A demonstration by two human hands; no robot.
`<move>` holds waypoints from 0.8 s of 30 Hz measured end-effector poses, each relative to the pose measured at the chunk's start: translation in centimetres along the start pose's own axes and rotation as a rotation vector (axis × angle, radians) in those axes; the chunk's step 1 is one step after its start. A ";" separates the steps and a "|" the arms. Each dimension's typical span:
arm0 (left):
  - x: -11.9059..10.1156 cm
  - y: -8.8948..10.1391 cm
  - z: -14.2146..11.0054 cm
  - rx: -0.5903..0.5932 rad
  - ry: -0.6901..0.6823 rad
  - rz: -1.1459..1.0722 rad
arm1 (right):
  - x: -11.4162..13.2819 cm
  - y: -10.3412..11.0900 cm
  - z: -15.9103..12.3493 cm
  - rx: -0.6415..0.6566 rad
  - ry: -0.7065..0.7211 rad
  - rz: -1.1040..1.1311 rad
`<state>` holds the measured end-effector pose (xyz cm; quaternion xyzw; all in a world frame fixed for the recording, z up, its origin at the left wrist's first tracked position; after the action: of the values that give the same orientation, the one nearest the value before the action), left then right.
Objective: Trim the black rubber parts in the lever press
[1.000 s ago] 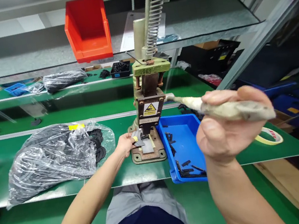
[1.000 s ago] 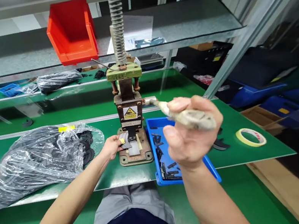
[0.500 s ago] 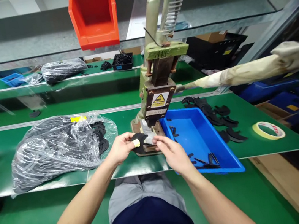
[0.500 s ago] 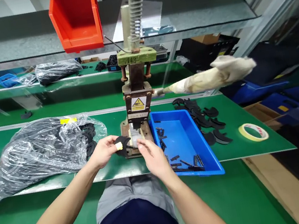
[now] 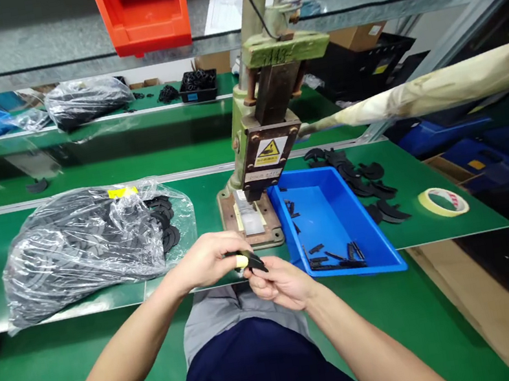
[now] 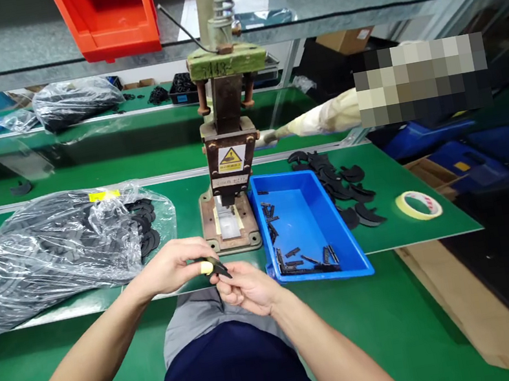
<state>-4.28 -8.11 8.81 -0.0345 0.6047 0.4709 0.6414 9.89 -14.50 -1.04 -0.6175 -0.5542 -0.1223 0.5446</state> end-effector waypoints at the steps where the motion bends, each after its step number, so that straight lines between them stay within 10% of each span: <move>1: -0.4 0.0 0.0 0.025 -0.033 0.030 | -0.2 -0.1 -0.1 -0.016 0.024 -0.012; 24: -2.0 -0.6 -3.2 -0.194 -0.456 0.511 | 7.6 1.5 -2.5 -0.141 0.645 -0.842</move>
<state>-5.96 -11.52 9.23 0.1630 0.3875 0.6672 0.6149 14.95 -12.01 4.83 -0.3078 -0.5490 -0.5508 0.5482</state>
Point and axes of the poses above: each hand's wrist, its own z-axis towards the middle knuckle, its own y-axis out of the back of the hand, x = y × z, the point moved 4 cm from there along z, towards the middle knuckle, and after that the axes turned 5 degrees about -x, right-handed, at the moved point
